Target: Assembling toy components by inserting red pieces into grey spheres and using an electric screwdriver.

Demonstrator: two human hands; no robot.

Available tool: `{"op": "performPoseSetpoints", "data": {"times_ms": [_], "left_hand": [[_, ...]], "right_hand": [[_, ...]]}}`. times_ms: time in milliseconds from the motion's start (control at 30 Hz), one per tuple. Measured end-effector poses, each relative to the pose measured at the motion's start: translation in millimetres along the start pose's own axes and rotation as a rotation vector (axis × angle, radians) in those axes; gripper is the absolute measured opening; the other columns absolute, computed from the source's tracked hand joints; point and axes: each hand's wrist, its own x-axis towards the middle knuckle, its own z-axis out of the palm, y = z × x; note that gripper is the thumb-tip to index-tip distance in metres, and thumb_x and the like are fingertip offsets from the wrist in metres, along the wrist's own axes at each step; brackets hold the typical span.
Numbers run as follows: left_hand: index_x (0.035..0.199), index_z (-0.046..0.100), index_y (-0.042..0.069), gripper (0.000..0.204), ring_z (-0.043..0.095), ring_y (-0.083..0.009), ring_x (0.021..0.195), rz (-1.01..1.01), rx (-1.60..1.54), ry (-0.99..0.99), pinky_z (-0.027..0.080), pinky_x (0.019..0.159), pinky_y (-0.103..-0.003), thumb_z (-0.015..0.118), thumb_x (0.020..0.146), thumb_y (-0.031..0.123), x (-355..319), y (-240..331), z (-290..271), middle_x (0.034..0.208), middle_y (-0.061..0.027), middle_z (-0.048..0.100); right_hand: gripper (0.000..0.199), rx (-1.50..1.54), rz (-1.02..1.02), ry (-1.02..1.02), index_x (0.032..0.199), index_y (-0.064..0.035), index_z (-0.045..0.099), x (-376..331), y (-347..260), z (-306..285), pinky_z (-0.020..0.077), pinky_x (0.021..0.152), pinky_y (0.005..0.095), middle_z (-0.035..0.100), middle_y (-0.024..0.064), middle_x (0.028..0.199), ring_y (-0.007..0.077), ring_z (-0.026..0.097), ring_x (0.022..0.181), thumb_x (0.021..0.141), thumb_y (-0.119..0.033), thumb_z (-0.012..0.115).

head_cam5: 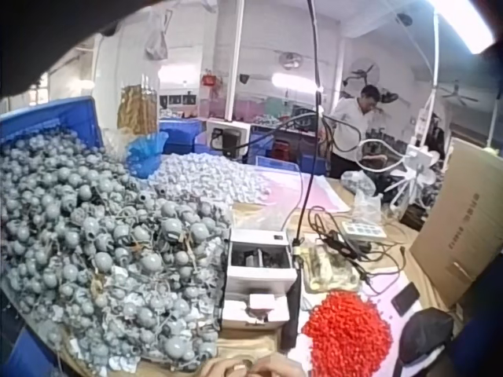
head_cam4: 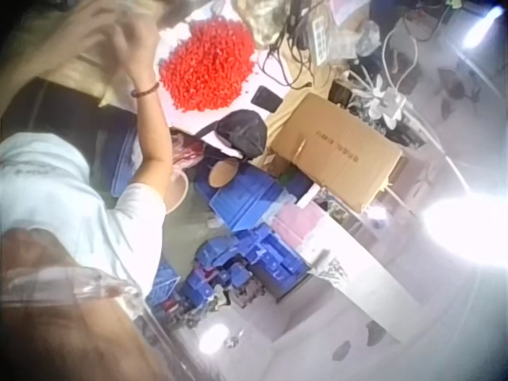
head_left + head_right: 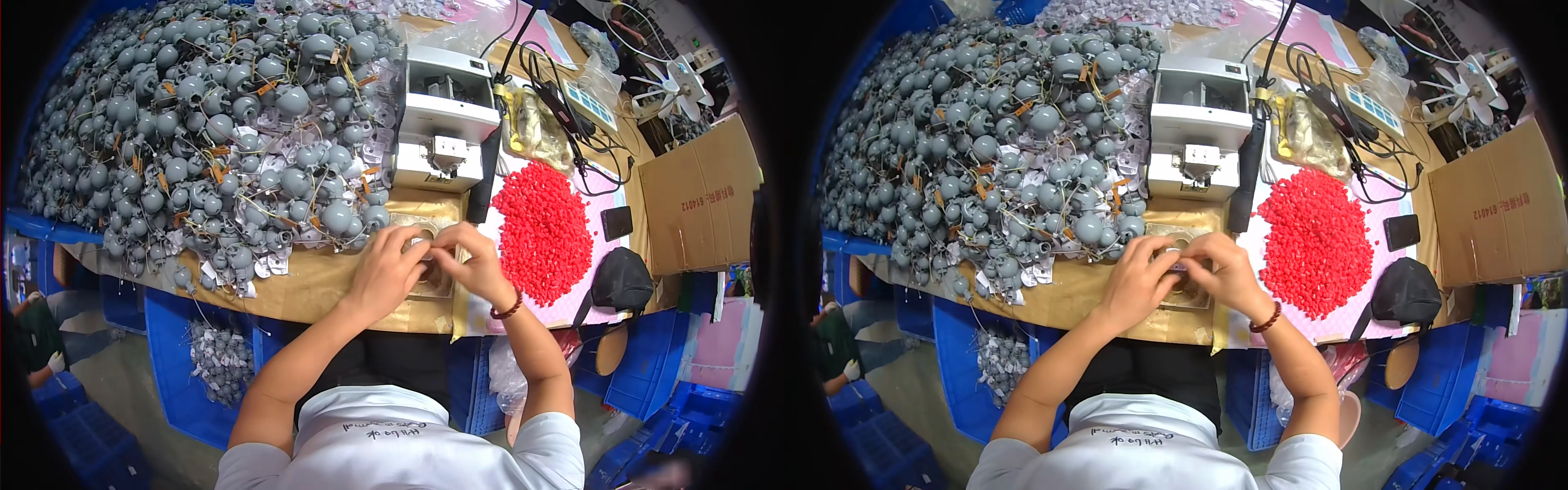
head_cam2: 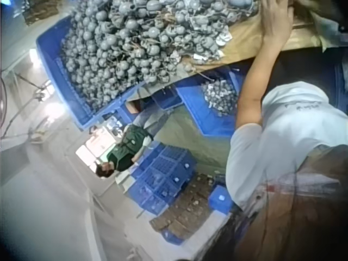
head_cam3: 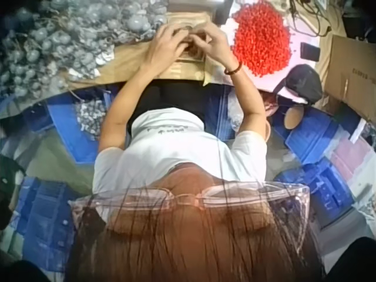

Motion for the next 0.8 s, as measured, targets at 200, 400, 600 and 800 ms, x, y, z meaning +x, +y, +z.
{"op": "performPoseSetpoints", "data": {"times_ms": [200,400,600,800], "left_hand": [[0.126,0.065,0.005,0.035,0.063,-0.0246,0.114,-0.354,-0.460,0.070,0.057,0.086,-0.033,0.072,0.092,0.003,-53,9,-28,0.128,-0.0121,0.059],[0.149,0.046,0.003,0.055,0.057,-0.0195,0.126,-0.693,-0.950,0.146,0.057,0.091,-0.030,0.066,0.098,0.001,-77,-10,-18,0.150,-0.0083,0.048],[0.161,0.032,0.006,0.069,0.048,-0.0217,0.135,-0.637,-1.029,0.158,0.048,0.107,-0.034,0.061,0.098,0.000,-51,3,-14,0.162,-0.0079,0.037],[0.159,0.035,0.008,0.067,0.045,-0.0222,0.136,-0.692,-1.123,0.227,0.049,0.103,-0.034,0.063,0.099,0.002,-48,12,-10,0.161,-0.0091,0.036]], "right_hand": [[0.028,-0.394,-0.325,-0.061,0.100,-0.0076,0.069,-1,6,18,0.0502,0.082,0.0402,0.068,0.0045,0.098,0.0271,0.064,0.094,0.074,-0.002,0.081],[0.028,-0.500,-0.343,-0.051,0.101,-0.0072,0.069,-7,-4,21,0.0502,0.083,0.0413,0.066,0.0071,0.106,0.0289,0.063,0.101,0.075,-0.004,0.080],[0.029,-0.600,-0.317,-0.054,0.105,-0.0076,0.069,-10,-10,23,0.0494,0.085,0.0426,0.065,0.0074,0.107,0.0298,0.062,0.106,0.078,-0.005,0.079],[0.027,-0.590,-0.288,-0.063,0.104,-0.0076,0.067,-8,-13,23,0.0494,0.083,0.0428,0.064,0.0084,0.105,0.0304,0.062,0.102,0.080,-0.006,0.079]]}}
